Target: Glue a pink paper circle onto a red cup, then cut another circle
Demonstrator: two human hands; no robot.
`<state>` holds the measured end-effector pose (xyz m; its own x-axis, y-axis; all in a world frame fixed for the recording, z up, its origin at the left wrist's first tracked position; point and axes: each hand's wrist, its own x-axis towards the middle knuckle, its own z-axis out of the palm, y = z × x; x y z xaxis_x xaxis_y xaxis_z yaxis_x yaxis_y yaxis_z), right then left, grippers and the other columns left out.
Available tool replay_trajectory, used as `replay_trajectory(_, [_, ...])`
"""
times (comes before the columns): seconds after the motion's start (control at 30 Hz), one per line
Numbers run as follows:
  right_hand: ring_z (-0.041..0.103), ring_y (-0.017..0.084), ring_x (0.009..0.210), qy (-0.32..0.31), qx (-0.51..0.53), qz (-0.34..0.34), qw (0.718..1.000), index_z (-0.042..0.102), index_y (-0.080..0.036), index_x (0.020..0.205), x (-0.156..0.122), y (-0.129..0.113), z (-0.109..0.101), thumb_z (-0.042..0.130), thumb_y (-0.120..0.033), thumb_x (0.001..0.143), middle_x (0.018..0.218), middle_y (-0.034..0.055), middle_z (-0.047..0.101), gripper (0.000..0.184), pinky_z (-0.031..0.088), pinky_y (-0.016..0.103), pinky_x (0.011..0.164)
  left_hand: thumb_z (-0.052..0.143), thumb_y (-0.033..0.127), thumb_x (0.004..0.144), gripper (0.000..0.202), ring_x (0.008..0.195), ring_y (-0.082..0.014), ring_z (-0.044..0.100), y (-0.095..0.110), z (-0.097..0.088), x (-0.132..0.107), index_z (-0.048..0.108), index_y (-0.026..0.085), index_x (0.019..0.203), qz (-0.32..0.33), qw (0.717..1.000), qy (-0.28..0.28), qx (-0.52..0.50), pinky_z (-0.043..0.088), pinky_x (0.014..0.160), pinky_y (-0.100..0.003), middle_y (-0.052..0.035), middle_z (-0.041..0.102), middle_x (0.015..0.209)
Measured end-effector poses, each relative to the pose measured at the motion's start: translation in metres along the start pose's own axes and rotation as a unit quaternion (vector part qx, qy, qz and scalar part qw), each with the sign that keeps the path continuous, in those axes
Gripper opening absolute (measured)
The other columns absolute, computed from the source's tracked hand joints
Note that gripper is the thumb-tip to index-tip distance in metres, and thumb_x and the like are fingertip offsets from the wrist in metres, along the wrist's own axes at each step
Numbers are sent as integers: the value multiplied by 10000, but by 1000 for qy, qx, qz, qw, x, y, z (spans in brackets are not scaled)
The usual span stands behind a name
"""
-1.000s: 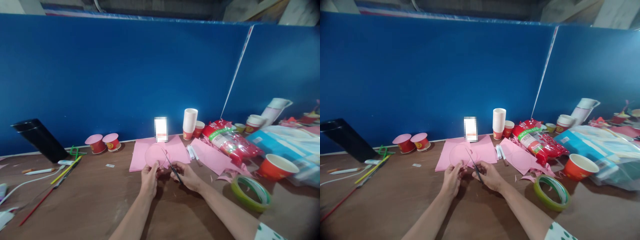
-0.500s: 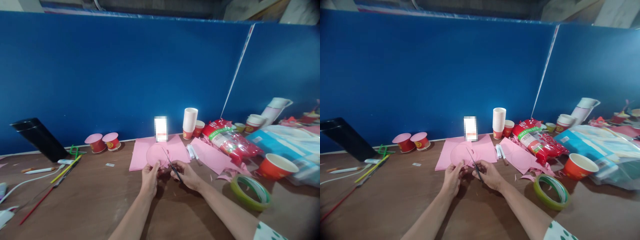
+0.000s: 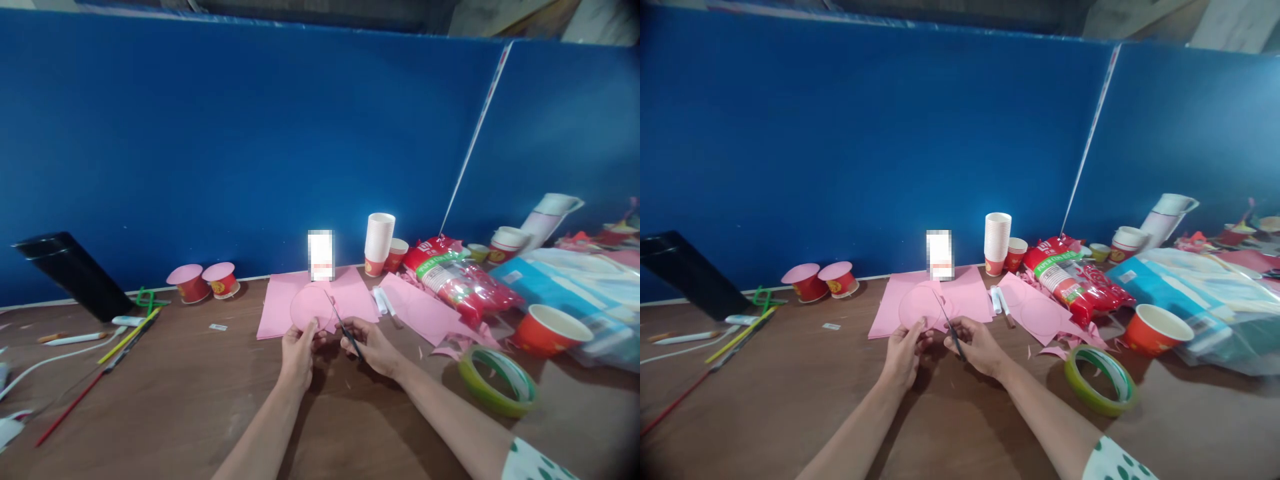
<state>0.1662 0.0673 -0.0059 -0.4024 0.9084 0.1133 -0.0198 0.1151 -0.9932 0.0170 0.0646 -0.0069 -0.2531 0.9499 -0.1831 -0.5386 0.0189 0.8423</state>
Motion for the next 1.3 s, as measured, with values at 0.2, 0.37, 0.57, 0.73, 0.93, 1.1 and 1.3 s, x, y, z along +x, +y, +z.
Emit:
replay_trajectory(0.2, [472, 93, 574, -6, 0, 3, 1000, 525, -162, 961, 0, 0, -1, 622, -360, 698, 678, -10, 500, 343, 412, 215, 527, 726, 282, 525, 274, 477, -90, 546, 0, 0, 1, 587, 111, 688, -5, 1000, 0, 0, 440, 448, -180, 5, 579, 528])
replay_trajectory(0.37, [477, 86, 550, 2, 23, 6, 1000, 514, -159, 996, 1, 3, -2, 618, -337, 712, 662, -16, 506, 351, 409, 218, 527, 712, 293, 551, 267, 469, -83, 537, -2, -2, 2, 589, 101, 690, -2, 1000, -10, 18, 441, 445, -176, -3, 582, 529])
replay_trajectory(0.57, [502, 92, 554, 11, 38, 13, 999, 516, -163, 983, 1, 3, -4, 622, -354, 703, 672, -10, 543, 355, 404, 218, 522, 709, 307, 548, 291, 464, -84, 534, -3, -3, 3, 600, 91, 709, 4, 999, -17, 34, 439, 439, -179, -7, 585, 530])
replay_trajectory(0.73, [499, 87, 537, 13, 41, 8, 999, 504, -154, 1006, 2, 3, -4, 608, -339, 720, 658, -8, 549, 356, 395, 209, 505, 711, 319, 534, 302, 456, -87, 536, -5, -4, 3, 609, 91, 705, 9, 999, -23, 47, 435, 434, -181, -11, 595, 534])
replay_trajectory(0.93, [489, 82, 524, 15, 51, 2, 999, 500, -153, 1024, 3, 6, -4, 608, -321, 722, 655, -11, 542, 361, 390, 199, 482, 703, 325, 542, 303, 459, -90, 534, -7, -5, 4, 605, 91, 707, 15, 998, -39, 51, 428, 430, -187, -5, 593, 539])
replay_trajectory(1.1, [494, 90, 537, 16, 61, -6, 998, 504, -157, 1021, 3, 8, -5, 618, -316, 716, 639, -13, 532, 363, 385, 203, 486, 696, 329, 557, 295, 458, -95, 531, -6, -4, 3, 596, 91, 701, 12, 997, -48, 62, 420, 433, -196, -5, 586, 535])
replay_trajectory(1.3, [499, 95, 549, 17, 62, -13, 998, 509, -161, 1012, 3, 6, -5, 630, -322, 705, 628, -20, 525, 368, 385, 206, 494, 705, 342, 533, 323, 456, -96, 526, -6, -5, 3, 598, 86, 700, 13, 997, -52, 63, 416, 433, -200, -13, 588, 537])
